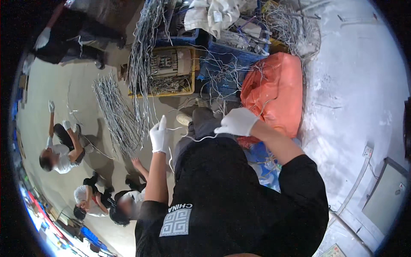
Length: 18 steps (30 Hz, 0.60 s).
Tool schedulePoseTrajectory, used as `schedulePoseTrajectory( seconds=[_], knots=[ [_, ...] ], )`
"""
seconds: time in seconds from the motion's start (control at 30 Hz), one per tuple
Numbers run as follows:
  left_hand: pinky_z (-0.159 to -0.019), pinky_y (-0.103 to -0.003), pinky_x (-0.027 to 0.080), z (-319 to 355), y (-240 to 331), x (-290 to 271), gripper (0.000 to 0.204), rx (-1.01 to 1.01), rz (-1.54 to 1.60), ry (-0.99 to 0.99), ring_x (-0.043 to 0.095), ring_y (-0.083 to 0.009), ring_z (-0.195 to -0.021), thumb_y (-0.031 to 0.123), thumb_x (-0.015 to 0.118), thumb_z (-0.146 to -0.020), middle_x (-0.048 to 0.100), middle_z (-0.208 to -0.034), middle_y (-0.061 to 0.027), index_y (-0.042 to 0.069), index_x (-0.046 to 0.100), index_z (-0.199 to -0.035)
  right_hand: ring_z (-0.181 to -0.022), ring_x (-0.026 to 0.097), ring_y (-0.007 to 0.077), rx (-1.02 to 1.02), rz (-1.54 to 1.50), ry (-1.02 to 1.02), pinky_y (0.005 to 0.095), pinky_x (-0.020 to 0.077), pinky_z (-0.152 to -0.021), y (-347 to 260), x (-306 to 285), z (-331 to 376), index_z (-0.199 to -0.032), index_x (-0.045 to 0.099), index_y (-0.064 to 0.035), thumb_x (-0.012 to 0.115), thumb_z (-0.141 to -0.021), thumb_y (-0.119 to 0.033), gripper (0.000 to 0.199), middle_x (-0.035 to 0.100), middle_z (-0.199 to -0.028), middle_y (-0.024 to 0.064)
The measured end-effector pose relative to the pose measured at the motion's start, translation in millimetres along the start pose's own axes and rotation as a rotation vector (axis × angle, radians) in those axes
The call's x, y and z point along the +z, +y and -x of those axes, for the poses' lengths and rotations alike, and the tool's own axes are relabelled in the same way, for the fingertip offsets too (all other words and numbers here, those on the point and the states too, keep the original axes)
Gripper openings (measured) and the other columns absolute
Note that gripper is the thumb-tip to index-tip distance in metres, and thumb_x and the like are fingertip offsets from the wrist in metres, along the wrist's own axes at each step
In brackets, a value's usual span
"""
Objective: Sorting and bundling thin metal wires on a factory floor.
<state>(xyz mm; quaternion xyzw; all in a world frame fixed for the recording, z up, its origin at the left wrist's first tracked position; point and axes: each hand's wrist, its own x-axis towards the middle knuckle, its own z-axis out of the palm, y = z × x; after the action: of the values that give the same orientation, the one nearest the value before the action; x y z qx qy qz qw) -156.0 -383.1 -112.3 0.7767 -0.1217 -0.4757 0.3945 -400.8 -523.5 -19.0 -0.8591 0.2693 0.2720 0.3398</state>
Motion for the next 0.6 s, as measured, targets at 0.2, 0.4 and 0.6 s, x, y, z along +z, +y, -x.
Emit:
schedulePoseTrajectory(
  seconds=[0.2,0.4,0.6],
  knots=[
    [-0.041,-0.020,0.027,-5,20,24,0.038,-0.237,-0.037,-0.506,0.033,-0.0056,-0.043,0.036,0.059,-0.085,0.039,-0.050,0.0035,0.007,0.053,-0.061,-0.058,0.055,0.0315,0.120,-0.383,-0.243,0.0414,0.0478,-0.062,74,42,13,-0.073,0.064,-0.0050,0.036,-0.086,-0.059,0.062,0.061,-0.068,0.0133],
    [-0.046,-0.025,0.032,12,20,80,0.053,-0.206,-0.522,-0.812,0.035,-0.0107,-0.046,0.049,0.053,-0.084,0.042,-0.052,0.0016,0.005,0.052,-0.055,-0.064,0.057,0.0265,0.835,-0.960,-0.580,0.0426,0.0503,-0.063,144,196,-1,-0.092,0.062,-0.0037,0.035,-0.082,-0.066,0.069,0.060,-0.077,0.0122],
    [-0.047,-0.024,0.032,-22,-14,114,0.052,-0.553,-0.618,-1.107,0.037,-0.0111,-0.048,0.049,0.051,-0.085,0.044,-0.053,0.0017,0.007,0.051,-0.055,-0.065,0.057,0.0242,1.432,-1.488,-0.436,0.0412,0.0503,-0.064,203,261,-75,-0.094,0.061,-0.0030,0.039,-0.083,-0.061,0.063,0.061,-0.085,0.0120]
  ],
)
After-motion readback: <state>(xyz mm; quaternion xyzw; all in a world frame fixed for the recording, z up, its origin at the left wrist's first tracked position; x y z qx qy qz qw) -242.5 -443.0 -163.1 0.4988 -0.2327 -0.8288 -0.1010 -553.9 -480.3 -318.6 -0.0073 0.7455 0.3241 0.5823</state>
